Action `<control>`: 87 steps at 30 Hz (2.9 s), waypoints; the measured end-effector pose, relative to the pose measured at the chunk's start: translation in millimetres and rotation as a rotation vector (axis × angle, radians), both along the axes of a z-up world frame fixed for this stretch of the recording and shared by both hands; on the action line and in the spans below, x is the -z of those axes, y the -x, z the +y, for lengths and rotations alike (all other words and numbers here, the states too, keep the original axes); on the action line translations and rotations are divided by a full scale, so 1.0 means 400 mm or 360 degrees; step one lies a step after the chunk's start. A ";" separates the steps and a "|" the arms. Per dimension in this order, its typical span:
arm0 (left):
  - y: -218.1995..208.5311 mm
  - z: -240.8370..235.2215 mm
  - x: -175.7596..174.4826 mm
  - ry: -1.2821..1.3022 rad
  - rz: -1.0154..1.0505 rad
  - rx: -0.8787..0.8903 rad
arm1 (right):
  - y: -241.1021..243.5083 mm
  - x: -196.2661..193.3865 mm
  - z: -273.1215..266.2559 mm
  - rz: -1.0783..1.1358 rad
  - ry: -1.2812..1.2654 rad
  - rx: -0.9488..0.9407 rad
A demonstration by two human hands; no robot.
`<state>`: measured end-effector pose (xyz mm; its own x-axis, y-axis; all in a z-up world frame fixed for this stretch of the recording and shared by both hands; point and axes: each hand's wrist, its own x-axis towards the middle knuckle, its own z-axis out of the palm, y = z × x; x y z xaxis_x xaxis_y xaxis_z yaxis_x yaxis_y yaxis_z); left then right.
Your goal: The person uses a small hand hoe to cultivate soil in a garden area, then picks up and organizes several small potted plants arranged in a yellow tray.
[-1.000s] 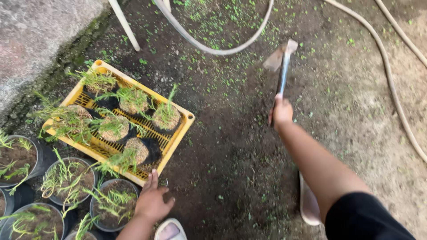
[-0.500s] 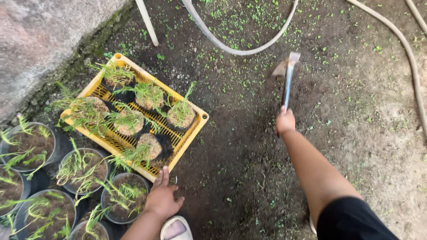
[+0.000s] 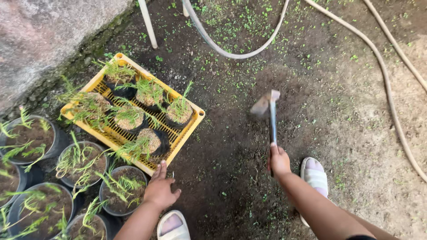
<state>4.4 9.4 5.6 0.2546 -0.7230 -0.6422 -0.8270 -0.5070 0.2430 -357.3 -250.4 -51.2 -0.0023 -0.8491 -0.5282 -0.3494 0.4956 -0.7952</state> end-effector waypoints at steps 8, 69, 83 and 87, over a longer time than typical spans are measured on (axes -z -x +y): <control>-0.010 0.002 -0.002 0.0008 0.0041 -0.0032 | -0.273 -0.085 -0.477 0.0283 0.0335 -0.0095; -0.017 0.014 0.009 0.0050 0.0069 0.0113 | -0.037 -0.041 0.020 0.0419 -0.0083 -0.0432; -0.033 0.013 0.009 0.0073 0.0171 0.0111 | -0.692 -0.084 -0.496 0.0707 0.0740 -0.0951; -0.037 0.002 -0.001 -0.0014 0.0185 0.0147 | -0.712 -0.009 -0.515 0.0663 0.0472 -0.0966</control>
